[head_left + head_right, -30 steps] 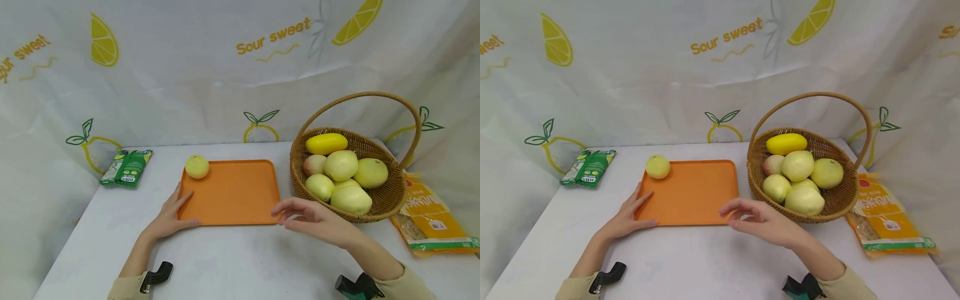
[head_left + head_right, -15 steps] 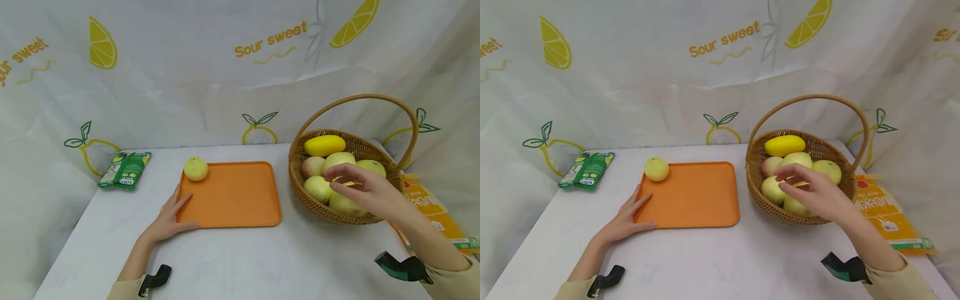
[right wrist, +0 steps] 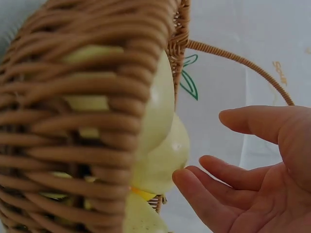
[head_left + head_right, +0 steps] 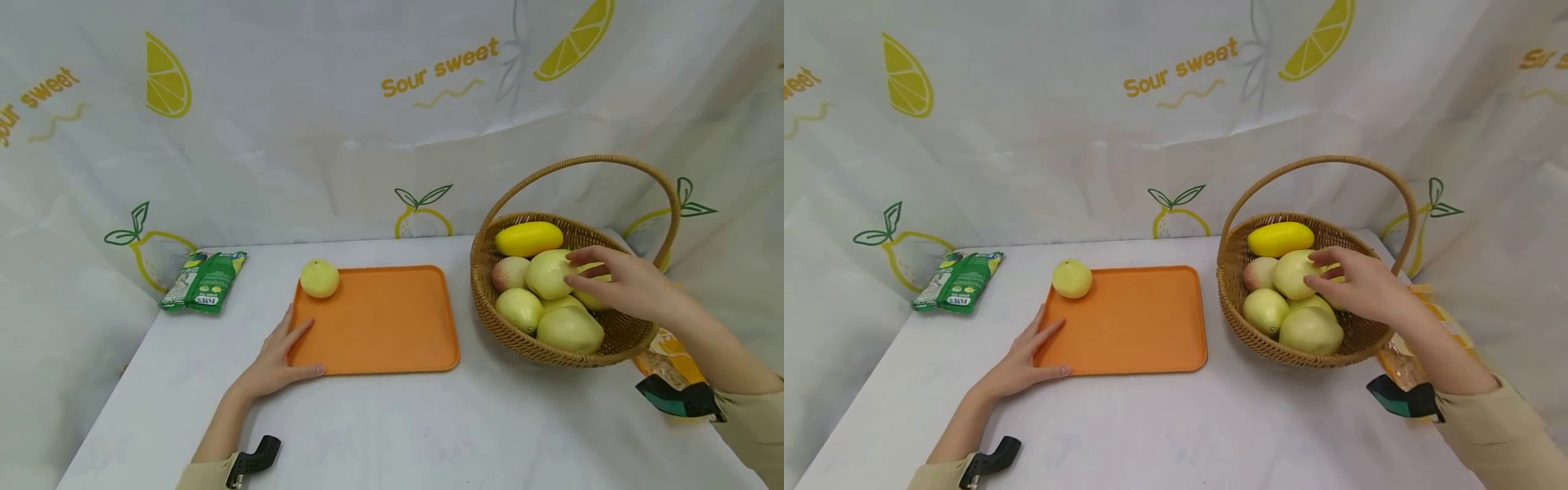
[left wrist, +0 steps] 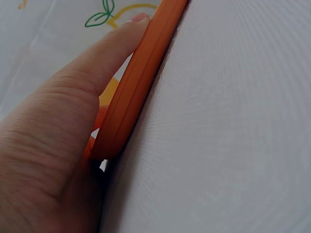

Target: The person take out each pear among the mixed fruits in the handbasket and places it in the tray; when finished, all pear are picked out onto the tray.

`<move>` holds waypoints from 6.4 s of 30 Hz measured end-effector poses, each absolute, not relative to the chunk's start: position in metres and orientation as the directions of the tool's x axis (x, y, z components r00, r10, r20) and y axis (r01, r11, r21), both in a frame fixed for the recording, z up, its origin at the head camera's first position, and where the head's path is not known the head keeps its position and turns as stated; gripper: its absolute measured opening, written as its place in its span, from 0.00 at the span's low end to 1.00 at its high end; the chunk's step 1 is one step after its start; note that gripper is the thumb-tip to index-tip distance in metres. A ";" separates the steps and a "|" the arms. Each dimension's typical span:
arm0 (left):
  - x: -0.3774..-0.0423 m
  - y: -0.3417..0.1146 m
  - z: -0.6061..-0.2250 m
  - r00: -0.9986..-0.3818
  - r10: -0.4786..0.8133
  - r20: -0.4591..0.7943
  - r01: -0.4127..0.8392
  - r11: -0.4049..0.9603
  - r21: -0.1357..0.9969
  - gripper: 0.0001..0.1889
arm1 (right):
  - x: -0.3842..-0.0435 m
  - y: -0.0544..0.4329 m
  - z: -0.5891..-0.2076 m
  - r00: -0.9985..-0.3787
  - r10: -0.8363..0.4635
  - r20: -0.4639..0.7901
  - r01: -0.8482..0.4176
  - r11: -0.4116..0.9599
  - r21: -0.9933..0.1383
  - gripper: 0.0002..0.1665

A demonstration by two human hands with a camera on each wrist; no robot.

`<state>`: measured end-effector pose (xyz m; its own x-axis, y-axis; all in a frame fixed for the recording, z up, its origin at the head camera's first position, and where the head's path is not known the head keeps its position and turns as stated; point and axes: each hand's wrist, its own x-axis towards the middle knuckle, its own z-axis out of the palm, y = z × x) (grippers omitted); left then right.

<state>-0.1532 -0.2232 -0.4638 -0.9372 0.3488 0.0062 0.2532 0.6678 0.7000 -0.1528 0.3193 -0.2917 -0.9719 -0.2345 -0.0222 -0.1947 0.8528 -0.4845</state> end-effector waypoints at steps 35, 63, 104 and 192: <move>-0.153 -0.224 -0.463 -0.939 0.343 0.013 0.254 0.667 0.700 0.51 | -0.207 0.307 -0.287 -0.899 -0.423 -0.114 -0.333 0.828 -0.452 0.36; -0.153 -0.223 -0.462 -0.939 0.343 0.002 0.242 0.658 0.713 0.51 | -0.208 0.314 -0.294 -0.884 -0.408 -0.228 -0.341 0.897 -0.282 0.53; -0.154 -0.225 -0.466 -0.944 0.331 0.006 0.240 0.671 0.701 0.51 | -0.141 0.250 -0.294 -0.943 -0.332 0.003 -0.254 0.715 -0.651 0.56; -0.154 -0.225 -0.459 -0.940 0.342 0.014 0.252 0.665 0.703 0.51 | -0.253 0.048 -0.420 -0.977 -0.210 0.027 -0.129 0.486 -0.864 0.50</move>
<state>-0.1545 -0.2248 -0.4592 -0.9396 0.3419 0.0139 0.2523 0.6650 0.7030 -0.2525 0.0477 -0.4197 -0.9774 -0.2097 0.0274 -0.1285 0.4862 -0.8643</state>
